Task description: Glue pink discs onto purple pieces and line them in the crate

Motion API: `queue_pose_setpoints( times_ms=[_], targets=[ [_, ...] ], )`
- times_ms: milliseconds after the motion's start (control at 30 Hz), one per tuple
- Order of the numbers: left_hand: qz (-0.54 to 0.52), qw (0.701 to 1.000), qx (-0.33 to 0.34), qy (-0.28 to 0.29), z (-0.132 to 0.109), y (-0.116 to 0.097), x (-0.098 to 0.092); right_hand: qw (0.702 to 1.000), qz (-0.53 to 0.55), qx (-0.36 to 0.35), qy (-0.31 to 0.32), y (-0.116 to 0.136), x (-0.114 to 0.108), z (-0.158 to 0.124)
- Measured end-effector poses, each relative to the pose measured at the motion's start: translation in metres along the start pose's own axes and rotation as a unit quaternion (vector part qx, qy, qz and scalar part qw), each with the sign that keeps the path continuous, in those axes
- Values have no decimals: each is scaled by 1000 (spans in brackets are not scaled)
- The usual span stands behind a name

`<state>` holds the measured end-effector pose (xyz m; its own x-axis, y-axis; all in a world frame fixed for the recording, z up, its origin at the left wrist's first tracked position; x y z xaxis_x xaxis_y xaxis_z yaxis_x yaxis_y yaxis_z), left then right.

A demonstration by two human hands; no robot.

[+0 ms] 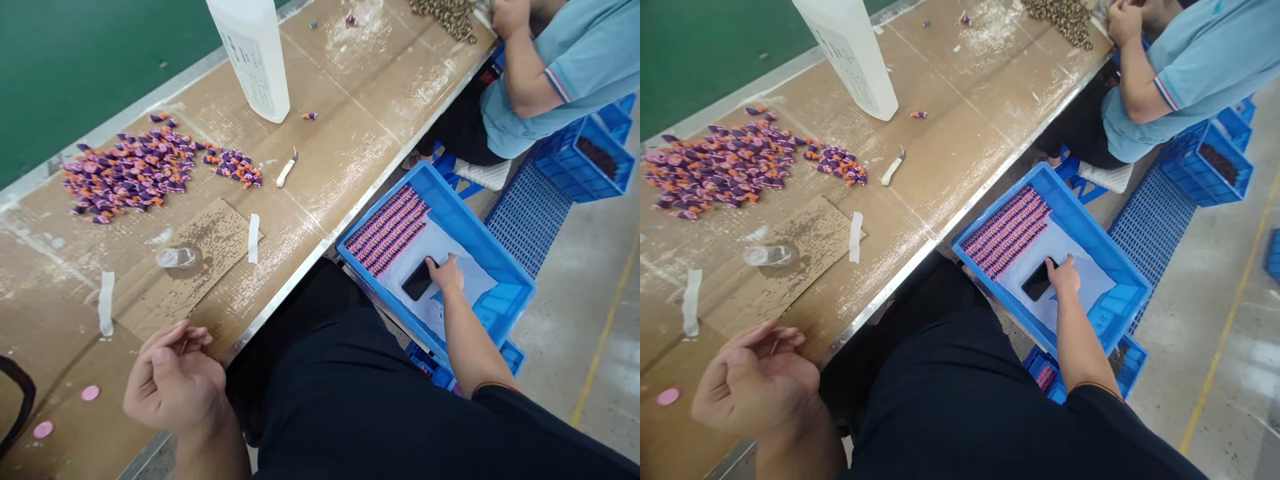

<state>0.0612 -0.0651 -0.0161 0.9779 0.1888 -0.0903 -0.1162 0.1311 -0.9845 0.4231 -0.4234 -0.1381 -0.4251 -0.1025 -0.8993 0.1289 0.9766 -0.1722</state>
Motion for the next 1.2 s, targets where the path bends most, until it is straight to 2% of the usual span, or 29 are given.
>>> queue_pose_setpoints(
  times_ms=[100, 233, 500, 833, 1200],
  targets=[
    [-11, 1000, -1, 18, 1, 3, -4, 999, 9, 34, 28, -9, 22, -27],
    [-46, 997, -11, 53, 3, 9, -13, 997, 24, 55, 52, -3, 29, -41],
    [-124, 990, -6, 66, 4, 17, -23, 995, 40, 67, 64, 10, 21, -47],
    [-92, 993, 14, 69, 5, 18, -23, 994, 32, 82, 71, 16, 18, -52],
    [-62, 996, 13, 63, 4, 16, -22, 996, 6, 72, 56, 9, 25, -44]
  ],
)
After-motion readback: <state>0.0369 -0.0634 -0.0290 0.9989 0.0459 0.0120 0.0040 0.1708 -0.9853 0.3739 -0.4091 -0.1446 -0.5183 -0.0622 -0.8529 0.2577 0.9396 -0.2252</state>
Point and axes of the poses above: each hand's wrist, its own z-axis towards the middle knuckle, its own x-axis out of the palm, y = z × x, the point moved 1 cm from there along z, towards the middle knuckle, and after that the axes turned 4 degrees about -z, right-handed, at the moved point
